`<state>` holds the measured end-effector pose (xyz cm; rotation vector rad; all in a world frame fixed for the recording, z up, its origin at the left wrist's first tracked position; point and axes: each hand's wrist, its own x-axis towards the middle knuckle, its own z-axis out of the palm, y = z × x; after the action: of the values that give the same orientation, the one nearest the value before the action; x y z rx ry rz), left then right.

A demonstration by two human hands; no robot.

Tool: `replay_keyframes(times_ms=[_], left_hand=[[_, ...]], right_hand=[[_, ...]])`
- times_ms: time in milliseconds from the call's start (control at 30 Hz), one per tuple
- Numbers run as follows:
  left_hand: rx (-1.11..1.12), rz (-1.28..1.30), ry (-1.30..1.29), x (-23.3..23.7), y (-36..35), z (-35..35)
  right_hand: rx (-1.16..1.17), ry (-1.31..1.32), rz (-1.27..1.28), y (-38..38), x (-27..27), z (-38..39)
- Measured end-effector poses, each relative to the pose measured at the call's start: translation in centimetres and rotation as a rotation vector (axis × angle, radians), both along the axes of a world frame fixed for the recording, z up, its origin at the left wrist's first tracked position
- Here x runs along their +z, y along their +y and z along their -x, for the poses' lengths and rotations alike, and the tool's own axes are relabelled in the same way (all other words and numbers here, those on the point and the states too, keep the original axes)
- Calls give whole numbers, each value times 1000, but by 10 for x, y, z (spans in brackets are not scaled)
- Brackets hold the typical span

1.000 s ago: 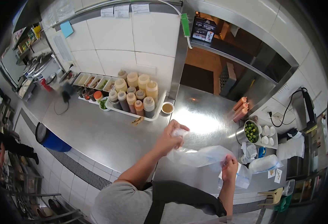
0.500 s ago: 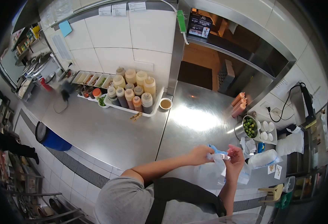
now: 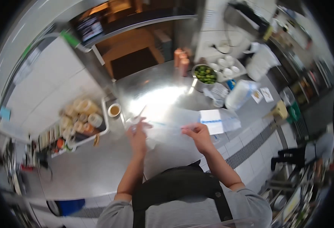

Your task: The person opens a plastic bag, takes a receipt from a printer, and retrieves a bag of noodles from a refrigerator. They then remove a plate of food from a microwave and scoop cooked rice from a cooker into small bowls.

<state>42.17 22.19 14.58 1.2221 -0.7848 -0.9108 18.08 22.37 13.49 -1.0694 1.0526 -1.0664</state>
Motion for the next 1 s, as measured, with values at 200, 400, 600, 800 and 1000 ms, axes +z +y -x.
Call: replay_keyframes(times_ms=[200, 400, 600, 800, 1000], left_hand=[[107, -14, 242, -2, 12, -7], [255, -29, 226, -5, 23, -35], [333, 8, 306, -19, 20, -27], [120, 192, 524, -25, 14, 19], [95, 99, 480, -6, -2, 100]], right_hand=[[101, -108, -8, -1, 1, 14], [341, -100, 178, -10, -5, 6], [477, 213, 319, -30, 7, 26], [708, 333, 450, -91, 36, 109], [-80, 432, 995, -221, 178, 266]])
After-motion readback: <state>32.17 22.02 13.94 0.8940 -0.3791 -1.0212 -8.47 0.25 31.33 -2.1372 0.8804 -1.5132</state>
